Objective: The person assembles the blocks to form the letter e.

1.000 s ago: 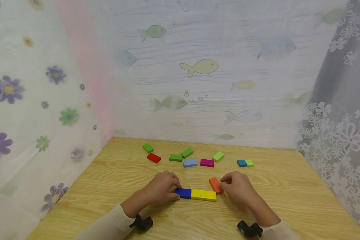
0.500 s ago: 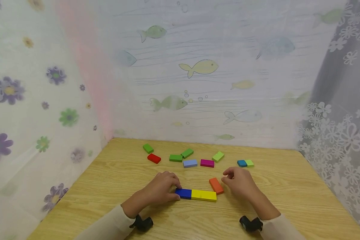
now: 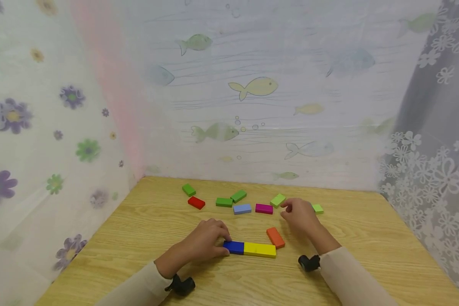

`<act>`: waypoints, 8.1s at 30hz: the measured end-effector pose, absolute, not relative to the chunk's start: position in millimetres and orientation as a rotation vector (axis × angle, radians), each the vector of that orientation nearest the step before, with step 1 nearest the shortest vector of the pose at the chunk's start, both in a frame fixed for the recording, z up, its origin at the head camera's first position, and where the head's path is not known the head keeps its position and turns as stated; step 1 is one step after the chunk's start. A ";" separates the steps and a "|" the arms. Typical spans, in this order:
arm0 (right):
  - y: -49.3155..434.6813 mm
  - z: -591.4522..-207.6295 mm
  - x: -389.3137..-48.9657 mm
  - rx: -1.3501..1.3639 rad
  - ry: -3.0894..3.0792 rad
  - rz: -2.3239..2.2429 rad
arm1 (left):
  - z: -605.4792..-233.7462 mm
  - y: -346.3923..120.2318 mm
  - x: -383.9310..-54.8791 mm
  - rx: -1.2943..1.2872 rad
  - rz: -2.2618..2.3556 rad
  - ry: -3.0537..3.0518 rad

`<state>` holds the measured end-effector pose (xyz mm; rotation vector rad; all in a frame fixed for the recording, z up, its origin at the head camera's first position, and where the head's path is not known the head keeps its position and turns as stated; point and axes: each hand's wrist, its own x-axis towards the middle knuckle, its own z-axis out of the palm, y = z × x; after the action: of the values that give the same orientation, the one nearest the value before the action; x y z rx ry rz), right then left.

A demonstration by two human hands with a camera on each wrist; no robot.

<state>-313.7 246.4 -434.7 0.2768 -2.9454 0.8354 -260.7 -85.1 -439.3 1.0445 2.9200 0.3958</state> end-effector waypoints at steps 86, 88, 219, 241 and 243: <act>225.5 -429.7 -306.4 0.236 -2.943 1.088 | -438.9 -86.2 -261.8 1.028 0.358 2.931; 222.1 -429.8 -306.2 0.240 -2.951 1.087 | -438.9 -86.4 -261.8 1.031 0.357 2.932; 202.4 -442.1 -299.2 0.342 -3.079 1.018 | -444.0 -85.0 -263.1 1.048 0.359 2.936; 209.1 -431.1 -301.7 0.283 -3.004 1.040 | -441.5 -85.1 -262.2 1.048 0.340 2.932; 210.5 -430.2 -302.3 0.290 -2.994 1.042 | -441.5 -85.1 -262.3 1.048 0.341 2.934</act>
<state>-302.3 210.5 -430.2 0.2901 -2.9939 1.0420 -262.3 -85.1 -441.5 1.0481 2.9341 0.3412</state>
